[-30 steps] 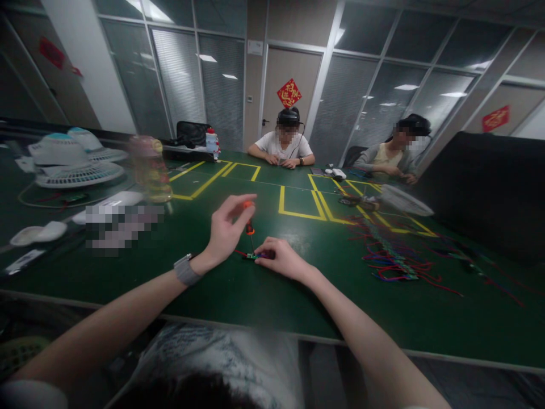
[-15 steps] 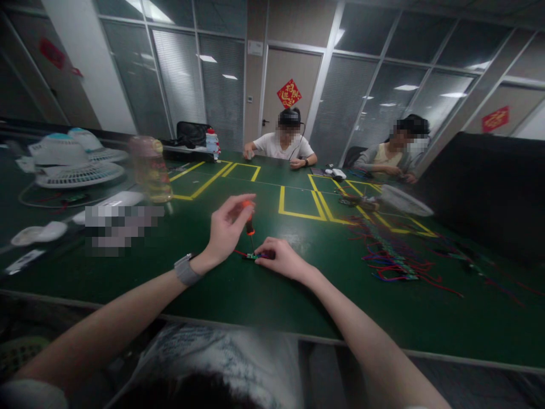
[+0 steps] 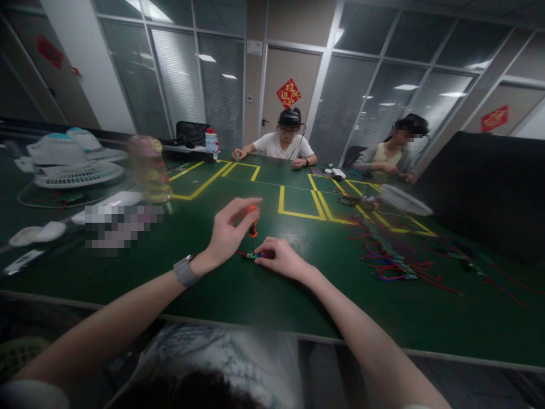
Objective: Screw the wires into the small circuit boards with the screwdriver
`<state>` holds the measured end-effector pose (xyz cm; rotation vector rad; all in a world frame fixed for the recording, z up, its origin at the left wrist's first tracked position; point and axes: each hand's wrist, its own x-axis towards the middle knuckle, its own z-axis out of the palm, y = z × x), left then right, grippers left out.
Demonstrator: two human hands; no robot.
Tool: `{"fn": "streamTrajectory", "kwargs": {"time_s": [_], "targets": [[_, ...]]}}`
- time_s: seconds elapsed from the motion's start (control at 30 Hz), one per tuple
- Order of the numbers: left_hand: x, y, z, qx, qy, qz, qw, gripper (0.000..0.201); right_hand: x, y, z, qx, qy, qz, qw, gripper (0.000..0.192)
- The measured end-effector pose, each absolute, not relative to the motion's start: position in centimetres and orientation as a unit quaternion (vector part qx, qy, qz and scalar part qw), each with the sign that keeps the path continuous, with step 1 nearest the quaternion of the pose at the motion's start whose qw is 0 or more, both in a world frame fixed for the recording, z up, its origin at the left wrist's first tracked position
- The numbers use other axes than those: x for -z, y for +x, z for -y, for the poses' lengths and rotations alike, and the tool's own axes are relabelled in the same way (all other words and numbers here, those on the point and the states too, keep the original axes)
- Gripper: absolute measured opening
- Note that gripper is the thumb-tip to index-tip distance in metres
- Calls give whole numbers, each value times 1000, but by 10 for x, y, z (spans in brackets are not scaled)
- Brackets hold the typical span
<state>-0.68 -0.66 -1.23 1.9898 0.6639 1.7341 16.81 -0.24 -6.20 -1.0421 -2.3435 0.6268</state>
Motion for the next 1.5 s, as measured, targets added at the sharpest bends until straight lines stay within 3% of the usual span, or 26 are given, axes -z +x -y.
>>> {"fn": "streamTrajectory", "kwargs": {"time_s": [0.13, 0.33, 0.57, 0.73, 0.83, 1.1, 1.3, 1.4, 1.5], "targets": [[13, -8, 8, -623, 728, -258, 124, 23, 61, 168, 3, -230, -385, 860, 244, 16], [15, -7, 7, -639, 710, -222, 195, 31, 61, 168, 3, -229, -384, 860, 245, 17], [12, -9, 8, -650, 719, -239, 54, 16, 62, 167, 3, -228, -385, 859, 249, 15], [16, -8, 5, -643, 720, -211, 153, 32, 61, 168, 4, -229, -385, 860, 243, 16], [18, -7, 5, -645, 710, -196, 205, 32, 60, 167, 4, -230, -387, 859, 241, 16], [11, -9, 9, -657, 711, -245, 42, 11, 60, 167, 3, -227, -388, 861, 237, 17], [15, -9, 6, -645, 721, -222, 120, 30, 62, 168, 3, -230, -386, 860, 243, 16], [15, -8, 6, -642, 718, -214, 161, 31, 63, 168, 2, -229, -382, 861, 246, 16], [13, -8, 7, -649, 718, -228, 105, 22, 62, 168, 3, -228, -384, 861, 244, 16]]}}
